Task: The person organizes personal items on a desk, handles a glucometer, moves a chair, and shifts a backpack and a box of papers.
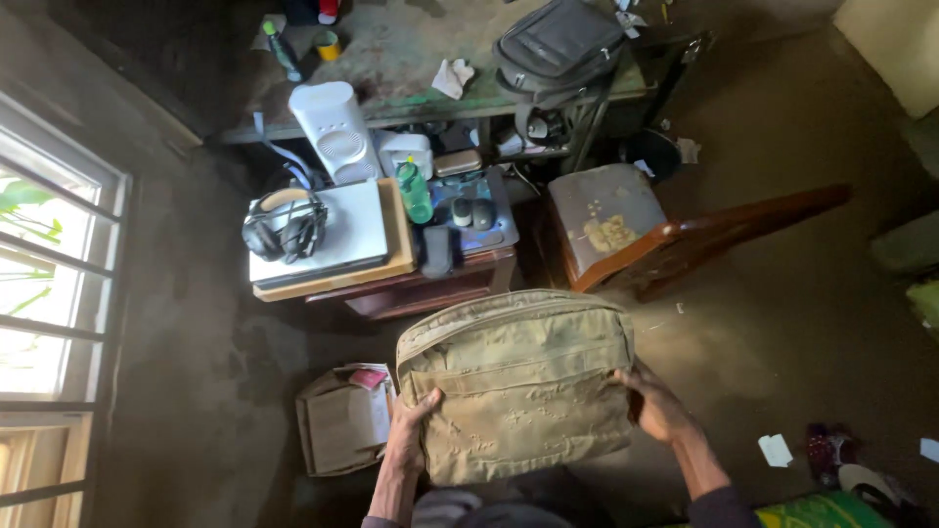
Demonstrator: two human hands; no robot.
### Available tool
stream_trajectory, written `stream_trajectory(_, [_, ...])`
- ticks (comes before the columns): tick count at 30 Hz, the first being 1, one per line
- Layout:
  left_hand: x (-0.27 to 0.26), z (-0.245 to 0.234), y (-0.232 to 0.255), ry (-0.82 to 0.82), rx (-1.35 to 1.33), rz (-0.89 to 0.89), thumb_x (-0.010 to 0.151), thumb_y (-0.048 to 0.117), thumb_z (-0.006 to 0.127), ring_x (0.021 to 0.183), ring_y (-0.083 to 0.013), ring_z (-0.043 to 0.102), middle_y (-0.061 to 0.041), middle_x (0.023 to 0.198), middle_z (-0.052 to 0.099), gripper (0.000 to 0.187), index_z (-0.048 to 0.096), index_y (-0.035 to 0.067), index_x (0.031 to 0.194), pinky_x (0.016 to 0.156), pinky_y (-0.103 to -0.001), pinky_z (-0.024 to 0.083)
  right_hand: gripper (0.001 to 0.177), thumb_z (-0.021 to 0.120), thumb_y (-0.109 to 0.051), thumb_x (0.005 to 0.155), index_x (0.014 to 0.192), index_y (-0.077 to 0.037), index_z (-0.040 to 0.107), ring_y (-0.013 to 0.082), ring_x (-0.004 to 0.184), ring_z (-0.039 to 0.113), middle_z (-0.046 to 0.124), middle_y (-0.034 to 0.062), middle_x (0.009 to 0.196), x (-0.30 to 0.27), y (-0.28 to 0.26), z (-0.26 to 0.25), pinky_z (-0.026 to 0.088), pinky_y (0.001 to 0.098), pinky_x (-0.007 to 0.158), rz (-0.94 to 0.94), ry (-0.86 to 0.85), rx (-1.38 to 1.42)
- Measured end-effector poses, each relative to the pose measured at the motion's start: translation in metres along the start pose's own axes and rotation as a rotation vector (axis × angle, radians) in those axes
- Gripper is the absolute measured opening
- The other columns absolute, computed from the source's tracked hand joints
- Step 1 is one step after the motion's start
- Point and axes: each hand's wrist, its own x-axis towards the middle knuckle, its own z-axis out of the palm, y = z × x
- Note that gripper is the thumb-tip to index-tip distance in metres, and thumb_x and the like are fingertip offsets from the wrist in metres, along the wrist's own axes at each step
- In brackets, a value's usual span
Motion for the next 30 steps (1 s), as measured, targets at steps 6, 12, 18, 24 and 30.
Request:
stream_trajectory(6, [0.025, 0.036, -0.001, -0.048, -0.054, 0.061, 0.08, 0.015, 0.078, 0.101, -0.0274, 0.072, -0.014, 0.118, 0.071, 0.061, 0.056, -0.001, 0.135, 0.087, -0.045, 0.06, 0.107, 0.087, -0.043, 0.062, 0.153, -0.009, 0.041, 0.0297, 0.129, 0.056, 0.059, 0.0117, 0.142, 0.055, -0.07, -0.016, 0.05, 0.0479, 0.104, -0.02, -0.009, -0.084])
stream_trajectory(12, [0.082, 0.045, 0.029, 0.008, -0.045, 0.101, 0.081, 0.016, 0.079, 0.102, -0.0245, 0.071, -0.013, 0.119, 0.07, 0.06, 0.058, -0.001, 0.135, 0.088, -0.041, 0.06, 0.073, 0.084, -0.025, 0.069, 0.132, 0.002, 0.062, 0.0283, 0.112, 0.07, 0.074, 0.0168, 0.12, 0.123, -0.123, -0.006, 0.056, 0.044, 0.099, -0.02, -0.065, -0.342])
stream_trajectory(18, [0.168, 0.057, 0.087, -0.132, -0.034, 0.123, 0.081, 0.015, 0.079, 0.103, -0.0237, 0.072, -0.013, 0.121, 0.071, 0.063, 0.056, -0.003, 0.137, 0.09, -0.039, 0.059, 0.062, 0.084, -0.022, 0.074, 0.127, 0.006, 0.066, 0.0268, 0.112, 0.07, 0.074, 0.0148, 0.122, 0.157, -0.165, 0.047, 0.056, 0.0416, 0.096, -0.131, 0.114, -0.283])
stream_trajectory(24, [0.251, 0.076, 0.137, -0.177, 0.175, -0.011, 0.087, 0.024, 0.078, 0.102, -0.0233, 0.07, -0.013, 0.12, 0.069, 0.064, 0.054, -0.004, 0.139, 0.087, -0.04, 0.059, 0.061, 0.08, -0.025, 0.078, 0.132, -0.004, 0.063, 0.0258, 0.117, 0.065, 0.068, 0.0131, 0.128, 0.179, -0.21, 0.065, 0.052, 0.0432, 0.1, -0.273, 0.326, -0.106])
stream_trajectory(30, [0.288, 0.075, 0.168, -0.291, 0.246, 0.208, 0.095, 0.046, 0.067, 0.141, -0.0258, 0.049, -0.016, 0.153, 0.05, 0.079, 0.04, 0.002, 0.155, 0.118, -0.04, 0.037, 0.069, 0.072, -0.045, 0.083, 0.142, -0.012, 0.056, 0.0243, 0.121, 0.062, 0.065, 0.0072, 0.134, 0.219, -0.282, 0.096, 0.049, 0.0508, 0.099, -0.304, 0.442, -0.059])
